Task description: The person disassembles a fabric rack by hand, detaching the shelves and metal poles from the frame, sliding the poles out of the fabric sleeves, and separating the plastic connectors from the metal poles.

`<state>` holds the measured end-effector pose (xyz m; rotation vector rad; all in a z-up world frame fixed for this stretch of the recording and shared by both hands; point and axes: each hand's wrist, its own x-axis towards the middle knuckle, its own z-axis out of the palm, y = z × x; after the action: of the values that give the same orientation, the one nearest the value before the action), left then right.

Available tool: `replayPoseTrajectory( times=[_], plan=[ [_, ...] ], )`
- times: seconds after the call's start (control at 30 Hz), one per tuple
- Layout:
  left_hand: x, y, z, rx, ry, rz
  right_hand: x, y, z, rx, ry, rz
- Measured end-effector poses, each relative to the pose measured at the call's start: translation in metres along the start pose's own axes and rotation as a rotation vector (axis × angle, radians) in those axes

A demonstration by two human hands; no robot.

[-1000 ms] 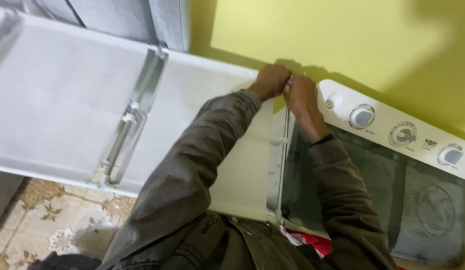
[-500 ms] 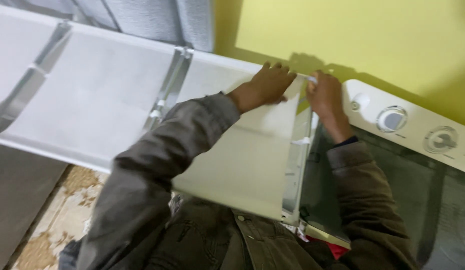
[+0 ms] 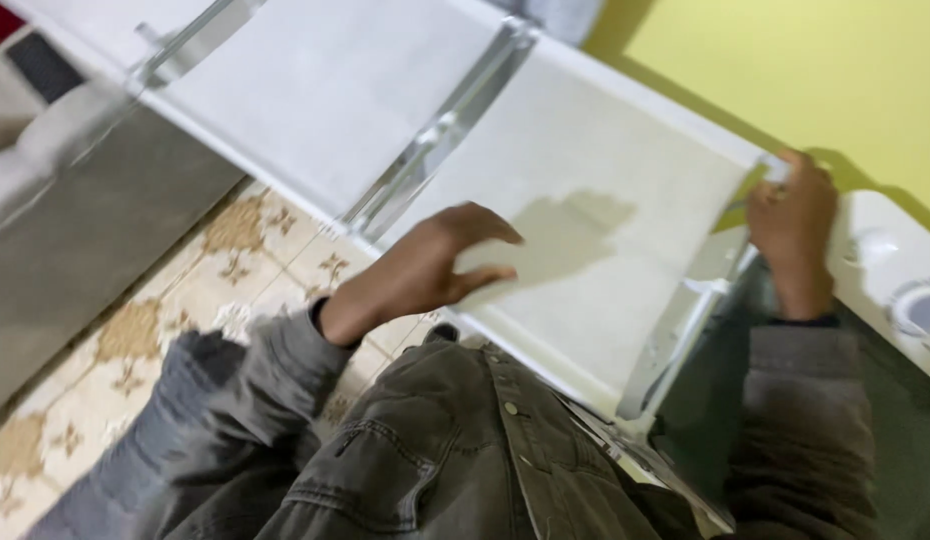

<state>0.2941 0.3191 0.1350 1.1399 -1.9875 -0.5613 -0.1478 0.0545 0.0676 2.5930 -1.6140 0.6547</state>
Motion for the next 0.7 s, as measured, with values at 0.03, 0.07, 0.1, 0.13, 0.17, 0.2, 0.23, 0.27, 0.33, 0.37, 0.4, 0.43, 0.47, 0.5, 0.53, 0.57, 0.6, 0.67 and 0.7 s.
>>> replayPoseTrajectory(
  times=[0.03, 0.07, 0.1, 0.13, 0.17, 0.2, 0.23, 0.27, 0.33, 0.37, 0.4, 0.43, 0.47, 0.5, 0.53, 0.57, 0.6, 0.67, 0.7],
  plan=[
    [-0.016, -0.001, 0.003, -0.096, 0.126, -0.110, 0.001, 0.001, 0.002, 0.015, -0.002, -0.015],
    [-0.029, -0.002, 0.010, -0.200, 0.240, -0.213, -0.006, 0.003, -0.001, 0.024, -0.005, -0.014],
    [-0.044, -0.002, 0.018, -0.302, 0.355, -0.317, -0.012, 0.003, 0.000, 0.033, -0.007, -0.012],
    [-0.057, -0.001, 0.027, -0.315, 0.439, -0.408, -0.018, 0.004, -0.001, 0.040, -0.005, -0.054],
    [-0.069, 0.003, 0.036, -0.326, 0.522, -0.500, -0.018, 0.005, 0.001, 0.046, -0.003, -0.095],
    [-0.077, 0.004, 0.044, -0.343, 0.595, -0.589, -0.021, 0.008, 0.000, 0.046, 0.000, -0.127],
    [-0.081, 0.004, 0.050, -0.313, 0.572, -0.660, -0.020, 0.011, 0.002, 0.027, 0.008, -0.157],
    [-0.086, 0.004, 0.054, -0.283, 0.539, -0.727, -0.022, 0.011, 0.005, 0.005, 0.015, -0.179],
    [-0.094, 0.005, 0.056, -0.220, 0.427, -0.801, -0.030, 0.009, 0.006, 0.071, -0.017, -0.181],
    [-0.097, 0.005, 0.053, -0.187, 0.351, -0.807, -0.034, 0.004, 0.006, 0.135, -0.086, -0.080],
    [-0.098, 0.002, 0.053, -0.153, 0.278, -0.806, -0.037, -0.001, 0.007, 0.201, -0.146, 0.021],
    [-0.098, 0.002, 0.054, -0.198, 0.236, -0.818, -0.045, -0.008, 0.007, 0.164, -0.092, -0.040],
    [-0.097, 0.002, 0.053, -0.238, 0.201, -0.828, -0.048, -0.017, 0.006, 0.127, -0.038, -0.110],
    [-0.093, 0.001, 0.054, -0.277, 0.164, -0.838, -0.052, -0.027, 0.001, 0.115, -0.064, -0.037],
    [-0.087, 0.000, 0.057, -0.382, 0.184, -0.816, -0.056, -0.038, -0.004, 0.111, -0.096, 0.033],
    [-0.081, -0.001, 0.060, -0.487, 0.201, -0.794, -0.060, -0.047, -0.013, 0.121, -0.103, 0.059],
    [-0.079, 0.001, 0.062, -0.589, 0.229, -0.782, -0.062, -0.059, -0.022, 0.139, -0.116, 0.074],
    [-0.077, 0.005, 0.066, -0.706, 0.274, -0.774, -0.069, -0.088, -0.046, 0.152, -0.152, 0.092],
    [-0.075, 0.006, 0.067, -0.764, 0.303, -0.772, -0.077, -0.104, -0.061, 0.148, -0.175, 0.096]
  ],
)
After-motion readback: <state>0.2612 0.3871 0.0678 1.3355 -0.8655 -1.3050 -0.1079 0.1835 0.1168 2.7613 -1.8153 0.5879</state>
